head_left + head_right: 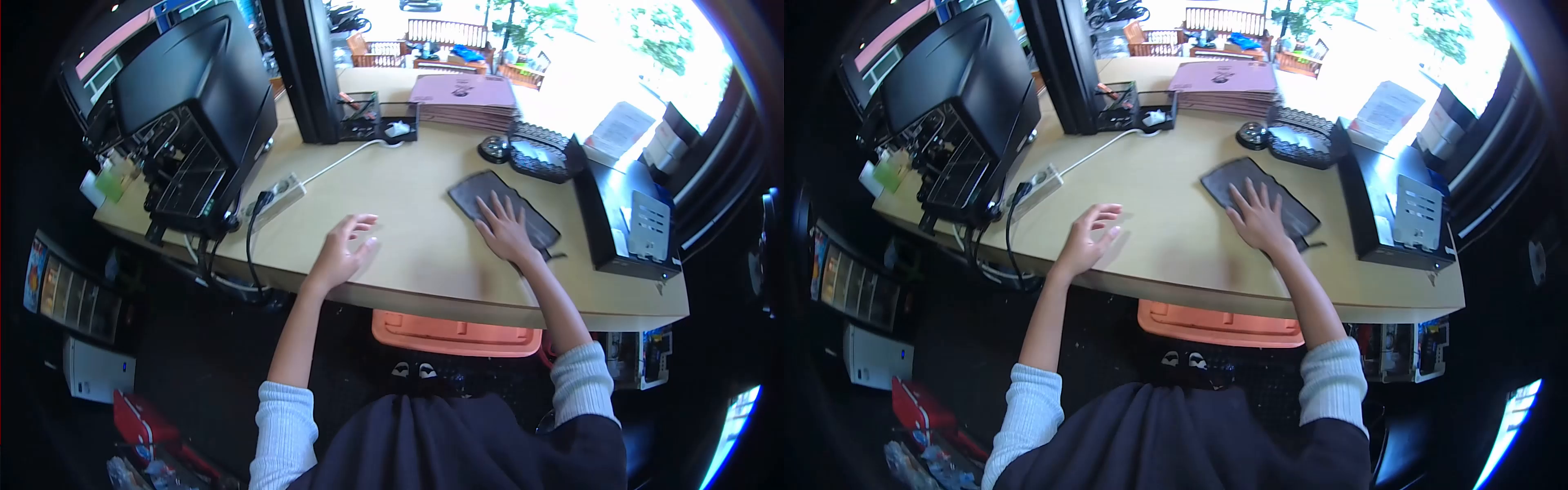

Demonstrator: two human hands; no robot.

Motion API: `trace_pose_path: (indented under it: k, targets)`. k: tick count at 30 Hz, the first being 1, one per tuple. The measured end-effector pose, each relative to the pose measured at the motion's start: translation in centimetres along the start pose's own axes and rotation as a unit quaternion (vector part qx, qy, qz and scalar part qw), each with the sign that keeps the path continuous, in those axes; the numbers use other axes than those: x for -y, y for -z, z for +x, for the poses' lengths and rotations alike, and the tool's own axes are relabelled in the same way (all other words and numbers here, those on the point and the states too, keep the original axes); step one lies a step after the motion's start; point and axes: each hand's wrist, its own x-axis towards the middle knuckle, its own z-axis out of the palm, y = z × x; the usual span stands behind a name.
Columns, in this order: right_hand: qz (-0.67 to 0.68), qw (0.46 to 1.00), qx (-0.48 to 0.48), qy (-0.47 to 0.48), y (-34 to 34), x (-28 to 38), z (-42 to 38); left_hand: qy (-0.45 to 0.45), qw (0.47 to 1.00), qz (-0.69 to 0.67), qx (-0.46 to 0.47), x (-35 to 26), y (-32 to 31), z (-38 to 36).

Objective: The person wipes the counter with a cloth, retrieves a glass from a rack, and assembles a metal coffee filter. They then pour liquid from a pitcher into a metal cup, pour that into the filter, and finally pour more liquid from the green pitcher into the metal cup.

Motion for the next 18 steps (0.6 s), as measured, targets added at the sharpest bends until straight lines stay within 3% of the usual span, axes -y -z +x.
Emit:
trace_pose_path:
  k: [5,10,13,18]
  targets:
    - [0.028,0.988,-0.049,0.143,-3.9,14.3,8.7,0.035,0.982,-0.030,-0.186,3.5,3.1,-5.9]
    - [0.110,0.932,-0.079,0.337,-5.5,28.8,4.2,0.023,0.951,-0.040,-0.306,5.4,3.9,-9.3]
    - [0.121,0.907,-0.095,0.392,-5.6,29.1,1.7,0.004,0.935,-0.057,-0.350,5.8,3.1,-8.6]
    - [0.127,0.921,-0.059,0.363,-3.7,20.7,-2.3,-0.013,0.963,-0.008,-0.267,3.6,-2.7,-5.8]
